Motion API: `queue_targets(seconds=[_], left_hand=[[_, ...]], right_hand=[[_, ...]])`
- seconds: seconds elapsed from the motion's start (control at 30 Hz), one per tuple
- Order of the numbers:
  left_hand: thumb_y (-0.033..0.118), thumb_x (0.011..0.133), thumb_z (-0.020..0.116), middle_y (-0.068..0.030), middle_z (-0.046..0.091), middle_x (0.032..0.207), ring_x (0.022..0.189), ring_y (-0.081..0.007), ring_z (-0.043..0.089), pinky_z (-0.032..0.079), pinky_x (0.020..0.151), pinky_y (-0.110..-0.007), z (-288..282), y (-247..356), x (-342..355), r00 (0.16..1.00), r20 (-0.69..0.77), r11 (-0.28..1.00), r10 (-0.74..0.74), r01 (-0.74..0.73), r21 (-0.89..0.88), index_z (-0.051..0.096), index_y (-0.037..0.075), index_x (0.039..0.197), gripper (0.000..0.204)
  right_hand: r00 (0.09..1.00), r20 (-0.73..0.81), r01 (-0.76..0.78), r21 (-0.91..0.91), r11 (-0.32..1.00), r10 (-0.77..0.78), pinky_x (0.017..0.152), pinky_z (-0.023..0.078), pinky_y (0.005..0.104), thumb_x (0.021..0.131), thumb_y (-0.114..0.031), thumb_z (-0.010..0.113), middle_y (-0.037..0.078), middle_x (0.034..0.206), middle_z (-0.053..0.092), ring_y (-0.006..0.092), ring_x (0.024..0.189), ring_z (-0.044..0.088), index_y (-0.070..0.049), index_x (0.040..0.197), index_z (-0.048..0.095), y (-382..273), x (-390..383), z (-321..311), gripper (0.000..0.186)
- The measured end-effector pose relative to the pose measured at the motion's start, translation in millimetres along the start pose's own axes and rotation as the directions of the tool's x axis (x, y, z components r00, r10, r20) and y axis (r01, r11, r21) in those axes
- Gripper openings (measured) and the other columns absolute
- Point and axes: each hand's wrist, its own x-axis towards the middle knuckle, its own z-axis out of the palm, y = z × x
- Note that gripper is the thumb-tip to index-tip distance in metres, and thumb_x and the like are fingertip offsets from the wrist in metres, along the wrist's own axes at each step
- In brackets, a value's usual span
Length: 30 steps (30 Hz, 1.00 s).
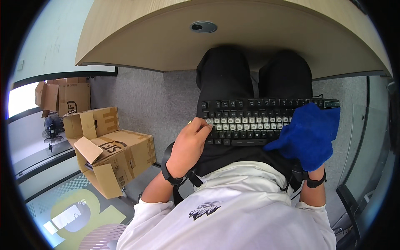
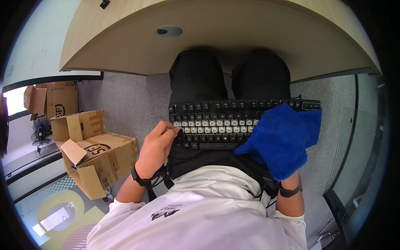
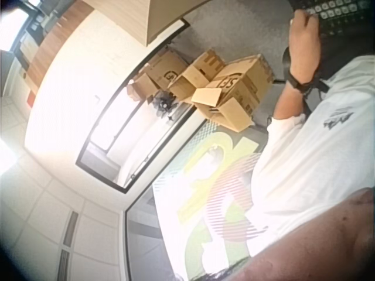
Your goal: Cleaning a keyboard and its keycaps with a cloth and manual scrubbing.
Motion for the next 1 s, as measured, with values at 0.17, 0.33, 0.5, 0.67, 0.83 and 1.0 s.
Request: queue_targets(seconds=[0.17,0.33,0.5,0.67,0.83,1.0], left_hand=[[-0.004,0.084,0.063,-0.0136,0.058,0.101,0.087,-0.0339,0.065,0.055,0.075,-0.042,-2.7,4.8,4.3,0.998,0.065,0.997,0.004,-0.009,0.080,0.066,-0.002,0.102,0.018],[-0.009,0.084,0.061,-0.0144,0.057,0.109,0.083,-0.0332,0.065,0.055,0.072,-0.042,-3.9,1.9,3.4,0.991,0.130,0.990,0.038,-0.055,0.128,0.065,-0.001,0.112,0.030],[-0.010,0.085,0.060,-0.0150,0.054,0.115,0.086,-0.0334,0.064,0.055,0.073,-0.041,-2.0,2.7,-3.2,0.984,0.171,0.989,-0.054,0.028,0.148,0.062,-0.001,0.115,0.032],[-0.010,0.085,0.060,-0.0153,0.054,0.115,0.087,-0.0338,0.065,0.056,0.074,-0.042,-3.5,4.5,-1.2,0.985,0.170,0.988,-0.039,0.013,0.152,0.062,-0.001,0.117,0.033],[-0.010,0.086,0.061,-0.0154,0.055,0.113,0.090,-0.0340,0.065,0.056,0.075,-0.040,2.3,3.0,0.7,0.988,0.147,0.994,-0.035,0.019,0.112,0.064,-0.001,0.115,0.030],[-0.009,0.081,0.070,-0.0139,0.061,0.104,0.088,-0.0328,0.064,0.054,0.075,-0.039,0.5,-6.6,4.0,0.995,-0.027,0.995,0.099,-0.099,-0.002,0.069,-0.001,0.108,0.028]], right_hand=[[1.000,-0.013,-0.007,0.041,0.999,0.007,0.068,0.049,0.0344,0.069,-0.018,0.086,0.003,0.075,0.064,0.0216,0.071,0.060,-0.011,0.069,0.067,3.0,-6.2,3.2,0.020],[0.999,-0.028,-0.018,0.079,0.997,0.020,0.070,0.050,0.0351,0.070,-0.017,0.085,0.004,0.079,0.065,0.0222,0.074,0.061,-0.011,0.073,0.068,8.3,-5.1,6.4,0.018],[0.999,-0.038,-0.029,0.117,0.993,0.034,0.073,0.050,0.0358,0.072,-0.016,0.084,0.004,0.082,0.066,0.0227,0.077,0.062,-0.011,0.077,0.069,18.2,-14.2,9.0,0.016],[0.998,-0.049,-0.037,0.156,0.987,0.045,0.076,0.051,0.0365,0.074,-0.015,0.082,0.005,0.086,0.066,0.0233,0.081,0.063,-0.010,0.081,0.070,23.2,-16.4,11.8,0.015],[0.997,-0.055,-0.046,0.200,0.979,0.058,0.078,0.051,0.0372,0.076,-0.015,0.081,0.006,0.089,0.067,0.0239,0.084,0.064,-0.010,0.085,0.071,26.6,-18.8,17.6,0.014],[0.995,-0.075,-0.053,0.232,0.971,0.072,0.081,0.052,0.0379,0.077,-0.014,0.079,0.006,0.093,0.068,0.0245,0.087,0.064,-0.010,0.089,0.072,28.1,-24.3,17.7,0.014]])
